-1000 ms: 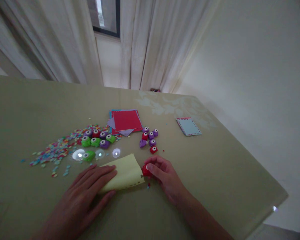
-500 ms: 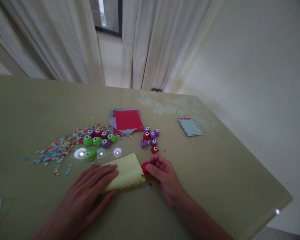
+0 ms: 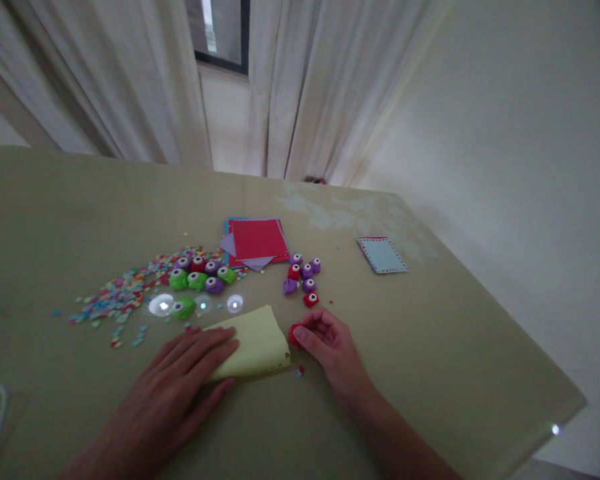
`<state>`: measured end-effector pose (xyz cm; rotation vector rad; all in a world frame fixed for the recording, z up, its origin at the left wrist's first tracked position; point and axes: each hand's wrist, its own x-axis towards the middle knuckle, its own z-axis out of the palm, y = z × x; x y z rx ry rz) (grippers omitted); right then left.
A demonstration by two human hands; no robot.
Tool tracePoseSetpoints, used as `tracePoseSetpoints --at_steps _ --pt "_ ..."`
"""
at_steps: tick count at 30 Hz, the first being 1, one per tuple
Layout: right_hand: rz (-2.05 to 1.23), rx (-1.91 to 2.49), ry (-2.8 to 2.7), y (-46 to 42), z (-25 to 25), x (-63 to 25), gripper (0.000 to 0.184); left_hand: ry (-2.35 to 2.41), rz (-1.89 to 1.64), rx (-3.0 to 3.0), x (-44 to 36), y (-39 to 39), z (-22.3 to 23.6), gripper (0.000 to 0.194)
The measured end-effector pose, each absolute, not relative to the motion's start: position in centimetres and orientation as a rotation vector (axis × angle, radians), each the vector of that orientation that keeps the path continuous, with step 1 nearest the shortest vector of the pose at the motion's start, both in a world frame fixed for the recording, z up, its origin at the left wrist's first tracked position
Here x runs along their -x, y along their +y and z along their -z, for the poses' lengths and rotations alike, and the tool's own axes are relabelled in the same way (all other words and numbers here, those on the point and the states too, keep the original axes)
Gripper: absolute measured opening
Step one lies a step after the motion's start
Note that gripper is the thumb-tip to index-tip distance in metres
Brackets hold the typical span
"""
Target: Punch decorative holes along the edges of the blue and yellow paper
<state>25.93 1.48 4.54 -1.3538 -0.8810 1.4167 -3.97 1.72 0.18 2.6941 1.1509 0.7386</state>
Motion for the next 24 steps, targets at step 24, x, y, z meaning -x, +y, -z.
tracePoseSetpoints --at_steps 24 --pt "-1.522 1.415 -1.086 1.2 -4.1 -26.3 0.045 1.107 -0.691 -2.78 3.7 1.7 -0.6 0.053"
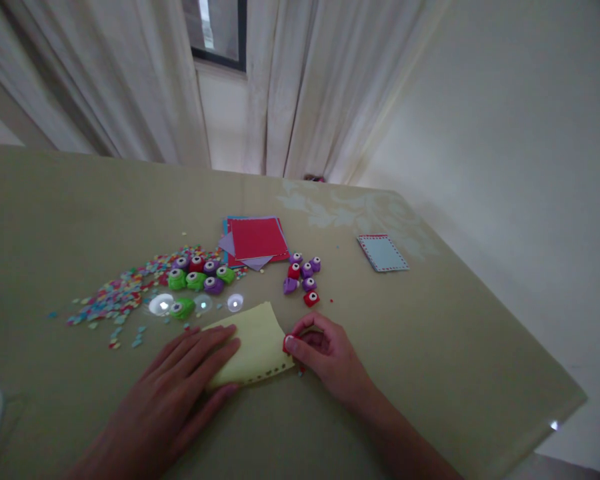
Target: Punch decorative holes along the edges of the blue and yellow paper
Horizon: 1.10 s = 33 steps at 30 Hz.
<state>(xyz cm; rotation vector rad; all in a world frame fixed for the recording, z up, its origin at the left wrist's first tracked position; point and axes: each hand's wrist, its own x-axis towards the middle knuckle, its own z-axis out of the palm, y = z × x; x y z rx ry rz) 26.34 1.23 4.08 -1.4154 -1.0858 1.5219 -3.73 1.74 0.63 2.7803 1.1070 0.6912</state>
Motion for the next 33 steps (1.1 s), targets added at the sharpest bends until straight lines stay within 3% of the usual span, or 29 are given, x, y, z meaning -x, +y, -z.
tracePoseSetpoints --at_steps 6,11,21,33 --pt "-1.324 1.433 -1.415 1.0 -4.6 -26.4 0.024 1.061 -0.617 -2.903 3.6 1.7 -0.9 0.07" --pt "-1.086 1.46 -1.615 1.4 -4.9 -27.2 0.016 1.116 -0.572 -2.908 3.6 1.3 -1.0 0.074" --pt "-1.152 1.387 -1.778 1.8 -5.6 -28.5 0.019 1.168 -0.61 -2.851 3.8 1.5 -0.5 0.067" --pt "-1.132 1.322 -1.91 1.6 -6.0 -29.5 0.019 1.157 -0.522 -2.868 4.0 1.5 -0.4 0.075"
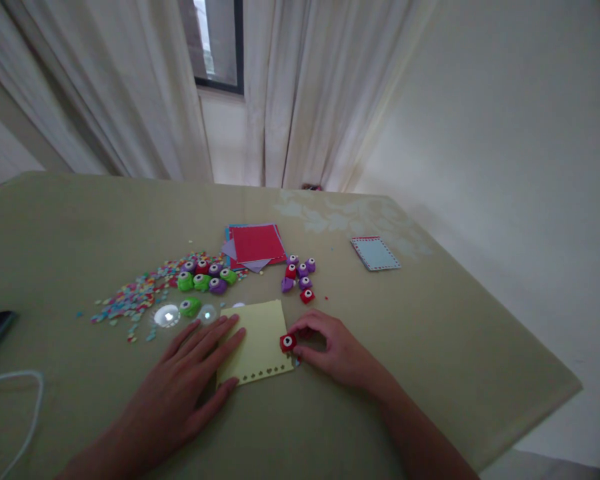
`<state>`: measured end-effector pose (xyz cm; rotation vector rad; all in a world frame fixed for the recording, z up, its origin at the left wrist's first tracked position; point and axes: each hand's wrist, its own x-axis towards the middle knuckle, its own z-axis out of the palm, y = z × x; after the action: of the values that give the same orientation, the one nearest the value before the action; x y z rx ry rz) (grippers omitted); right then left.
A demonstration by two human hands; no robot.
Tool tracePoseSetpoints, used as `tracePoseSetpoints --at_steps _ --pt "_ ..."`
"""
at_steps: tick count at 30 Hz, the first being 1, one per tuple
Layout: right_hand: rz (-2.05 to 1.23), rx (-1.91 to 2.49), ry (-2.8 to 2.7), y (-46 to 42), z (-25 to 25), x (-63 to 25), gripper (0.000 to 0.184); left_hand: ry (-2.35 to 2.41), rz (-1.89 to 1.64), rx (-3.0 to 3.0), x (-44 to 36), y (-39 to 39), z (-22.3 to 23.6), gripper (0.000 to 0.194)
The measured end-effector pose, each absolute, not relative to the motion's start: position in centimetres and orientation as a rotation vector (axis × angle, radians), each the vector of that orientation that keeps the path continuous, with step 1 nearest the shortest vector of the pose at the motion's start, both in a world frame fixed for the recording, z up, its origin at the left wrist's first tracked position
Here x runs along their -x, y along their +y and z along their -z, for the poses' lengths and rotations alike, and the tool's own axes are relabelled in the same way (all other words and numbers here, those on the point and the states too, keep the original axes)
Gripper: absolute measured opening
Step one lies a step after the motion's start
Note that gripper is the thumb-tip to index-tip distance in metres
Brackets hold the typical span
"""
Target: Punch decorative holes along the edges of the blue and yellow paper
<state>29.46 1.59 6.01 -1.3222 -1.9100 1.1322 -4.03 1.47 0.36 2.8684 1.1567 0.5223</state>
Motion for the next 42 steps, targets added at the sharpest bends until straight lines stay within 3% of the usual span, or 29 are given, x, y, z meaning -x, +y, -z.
tracePoseSetpoints --at_steps 19,23,25,28,32,34,42 --pt "-1.211 1.303 -1.859 1.2 -6.2 -29.4 0.017 1.147 -0.553 -2.892 4.0 1.6 0.1 0.074" --pt "-1.178 1.329 -1.728 1.6 -5.0 -29.1 0.028 1.144 -0.586 -2.885 4.0 1.6 0.2 0.073" --pt "-1.169 1.306 -1.565 2.2 -5.3 -28.5 0.046 1.15 -0.589 -2.871 4.0 1.7 0.2 0.074" --pt "-1.19 1.109 -1.407 2.6 -9.0 -27.4 0.074 1.142 -0.59 -2.856 4.0 1.7 0.3 0.075" --pt "-1.042 0.888 -1.324 1.2 -16.7 -25.8 0.08 1.135 -0.603 -2.855 4.0 1.7 0.3 0.075" --pt "-0.956 0.837 -1.307 0.4 -17.6 -25.1 0.081 1.131 -0.616 -2.847 3.9 1.7 0.3 0.075" --pt "-1.164 1.287 -1.503 2.4 -6.1 -22.6 0.078 1.131 -0.651 -2.811 4.0 1.7 0.4 0.071"
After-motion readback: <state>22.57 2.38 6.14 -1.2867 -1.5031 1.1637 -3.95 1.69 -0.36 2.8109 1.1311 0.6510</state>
